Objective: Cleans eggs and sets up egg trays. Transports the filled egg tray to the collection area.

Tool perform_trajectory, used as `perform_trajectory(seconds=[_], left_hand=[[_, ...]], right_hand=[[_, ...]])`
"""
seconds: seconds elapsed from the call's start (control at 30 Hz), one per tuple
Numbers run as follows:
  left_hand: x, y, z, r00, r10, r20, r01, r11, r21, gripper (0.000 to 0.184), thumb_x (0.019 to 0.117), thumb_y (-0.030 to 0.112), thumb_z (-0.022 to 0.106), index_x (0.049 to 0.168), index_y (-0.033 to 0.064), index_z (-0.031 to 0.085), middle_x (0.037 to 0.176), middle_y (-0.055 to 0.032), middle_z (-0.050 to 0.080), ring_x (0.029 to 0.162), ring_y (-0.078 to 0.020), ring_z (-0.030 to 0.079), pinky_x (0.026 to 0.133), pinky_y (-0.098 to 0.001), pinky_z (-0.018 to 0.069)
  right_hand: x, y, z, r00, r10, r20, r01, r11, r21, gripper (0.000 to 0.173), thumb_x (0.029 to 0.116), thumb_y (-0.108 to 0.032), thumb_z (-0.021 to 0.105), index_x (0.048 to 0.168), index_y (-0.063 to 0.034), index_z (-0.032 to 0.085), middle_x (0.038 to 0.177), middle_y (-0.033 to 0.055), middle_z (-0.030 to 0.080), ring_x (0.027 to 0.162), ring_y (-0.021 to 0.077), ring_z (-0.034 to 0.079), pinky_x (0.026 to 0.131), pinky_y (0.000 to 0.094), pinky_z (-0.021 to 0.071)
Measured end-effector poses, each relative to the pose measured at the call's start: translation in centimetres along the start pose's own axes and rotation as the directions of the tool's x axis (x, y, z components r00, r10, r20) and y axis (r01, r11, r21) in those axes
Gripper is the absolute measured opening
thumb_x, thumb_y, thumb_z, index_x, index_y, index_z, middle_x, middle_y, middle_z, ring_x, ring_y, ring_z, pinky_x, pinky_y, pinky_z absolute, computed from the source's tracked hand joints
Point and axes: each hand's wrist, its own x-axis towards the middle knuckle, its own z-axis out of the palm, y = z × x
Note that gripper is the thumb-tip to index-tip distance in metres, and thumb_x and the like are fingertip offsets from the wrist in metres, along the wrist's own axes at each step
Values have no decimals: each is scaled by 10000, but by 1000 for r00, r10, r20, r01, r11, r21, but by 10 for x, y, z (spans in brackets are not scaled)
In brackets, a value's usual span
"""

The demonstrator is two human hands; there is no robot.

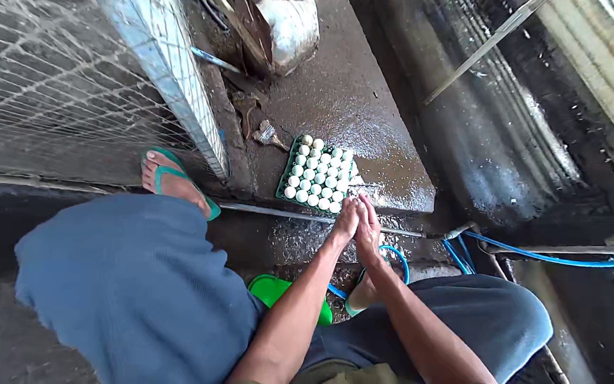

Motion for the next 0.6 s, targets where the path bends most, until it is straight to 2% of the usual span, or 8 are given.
perform_trajectory(seconds=[0.07, 0.17, 0.23, 0.27, 0.37, 0.5, 0.57, 0.6], left_hand=[[0, 4, -2, 999, -18, 40, 18, 1000, -1, 480, 1130, 246, 229, 1429, -52, 459, 1468, -250, 473, 1332, -294, 490, 1117, -455, 399], [1, 2, 1, 1000, 19, -4, -19, 1000, 20, 477, 1119, 208, 232, 1353, -89, 523, 1411, -274, 509, 1292, -323, 515, 1099, -476, 405], [4, -3, -1, 999, 41, -34, -40, 999, 21, 478, 1123, 210, 223, 1373, -108, 476, 1411, -304, 492, 1300, -335, 510, 1115, -469, 396], [4, -4, -1, 1000, 12, -23, -12, 1000, 18, 482, 1127, 237, 217, 1397, -82, 457, 1419, -286, 488, 1293, -317, 513, 1105, -464, 409], [5, 0, 0, 1000, -21, 5, 20, 998, 51, 472, 1125, 252, 240, 1406, -45, 478, 1391, -262, 524, 1236, -310, 547, 1035, -481, 449], [6, -7, -5, 999, -34, -11, 35, 998, 56, 486, 1128, 249, 212, 1436, -60, 426, 1409, -280, 507, 1268, -332, 537, 1065, -489, 438], [8, -2, -8, 997, -76, 30, 73, 993, 90, 514, 1125, 306, 207, 1457, -14, 432, 1412, -249, 504, 1186, -317, 556, 953, -489, 478], [10, -3, -8, 998, -55, 29, 52, 993, 104, 514, 1122, 302, 225, 1457, -23, 441, 1432, -260, 497, 1219, -342, 556, 978, -521, 479]], right_hand=[[14, -1, -1, 999, 34, -30, -33, 999, 22, 432, 1060, -163, 415, 1421, 26, 556, 1520, 213, 495, 1401, 265, 485, 1132, 433, 426], [13, -2, 3, 995, 71, -70, -69, 997, 26, 443, 1080, -167, 366, 1471, 2, 488, 1284, 194, 617, 1116, 208, 620, 941, 383, 522], [2, 5, 3, 1000, 8, 24, -9, 998, 63, 460, 1062, -162, 374, 1456, 45, 493, 1515, 224, 491, 1393, 254, 494, 1130, 394, 432], [5, 8, 2, 1000, -6, 13, 5, 998, 63, 457, 1054, -151, 371, 1433, 52, 522, 1526, 228, 484, 1410, 267, 482, 1139, 409, 424], [22, 5, 3, 995, 51, -88, -48, 998, 40, 456, 1098, -168, 318, 1496, 5, 459, 1455, 207, 531, 1294, 243, 545, 1074, 419, 455], [9, 13, 5, 1000, 3, -6, -3, 1000, 17, 445, 1065, -153, 383, 1437, 42, 530, 1533, 222, 479, 1434, 274, 457, 1168, 423, 391], [27, 9, 6, 994, 88, -59, -87, 996, 28, 448, 1093, -183, 336, 1478, -23, 502, 1470, 190, 528, 1320, 262, 528, 1071, 463, 452], [30, 6, 5, 993, 109, -48, -108, 994, 18, 462, 1109, -210, 303, 1523, -56, 438, 1496, 177, 502, 1320, 265, 527, 1067, 479, 454]])
